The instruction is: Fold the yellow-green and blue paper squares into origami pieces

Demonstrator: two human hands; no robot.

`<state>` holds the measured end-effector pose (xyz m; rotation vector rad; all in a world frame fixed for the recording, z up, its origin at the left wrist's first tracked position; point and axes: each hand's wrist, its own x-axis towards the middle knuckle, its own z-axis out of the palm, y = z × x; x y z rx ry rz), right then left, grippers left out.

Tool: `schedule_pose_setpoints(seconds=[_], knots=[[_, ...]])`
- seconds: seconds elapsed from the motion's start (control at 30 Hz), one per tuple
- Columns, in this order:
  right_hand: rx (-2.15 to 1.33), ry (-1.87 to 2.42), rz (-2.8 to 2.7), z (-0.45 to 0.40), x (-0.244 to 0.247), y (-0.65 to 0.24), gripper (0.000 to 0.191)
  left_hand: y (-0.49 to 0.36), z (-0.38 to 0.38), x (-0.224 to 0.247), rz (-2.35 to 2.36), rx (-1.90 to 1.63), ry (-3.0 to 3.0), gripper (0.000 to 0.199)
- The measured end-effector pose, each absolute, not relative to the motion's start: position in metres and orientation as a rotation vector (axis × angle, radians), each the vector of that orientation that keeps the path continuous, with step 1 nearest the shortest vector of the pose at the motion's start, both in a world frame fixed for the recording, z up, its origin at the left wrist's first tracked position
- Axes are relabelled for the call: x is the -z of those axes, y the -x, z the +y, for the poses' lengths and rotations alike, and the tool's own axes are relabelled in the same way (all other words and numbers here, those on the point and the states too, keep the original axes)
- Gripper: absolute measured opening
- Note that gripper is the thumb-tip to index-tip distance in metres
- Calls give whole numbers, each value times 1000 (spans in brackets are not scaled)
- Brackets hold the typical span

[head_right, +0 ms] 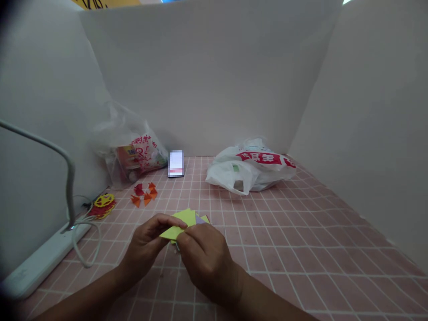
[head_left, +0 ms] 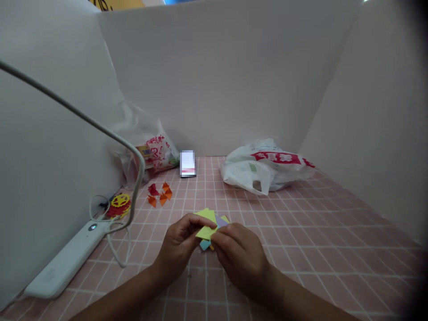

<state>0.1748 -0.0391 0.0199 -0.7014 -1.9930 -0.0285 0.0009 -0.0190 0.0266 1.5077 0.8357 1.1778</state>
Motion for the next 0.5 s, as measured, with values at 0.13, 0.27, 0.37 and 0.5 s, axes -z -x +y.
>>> schedule_pose_setpoints(seconds=[0.13,0.27,0.37,0.5], knots=[[73,741,-1992,-40,-22,-174,17,2,-21,-30,840,-1144,-1595,17],[67,738,-1967,-39,-20,-175,14,3,-21,-29,766,-1109,-1596,24],[64,736,-1957,-38,-17,-175,14,2,-22,-24,699,-1117,-1482,32],[57,747,-1952,-38,-17,-175,14,0,-25,-18,686,-1133,-1420,24]])
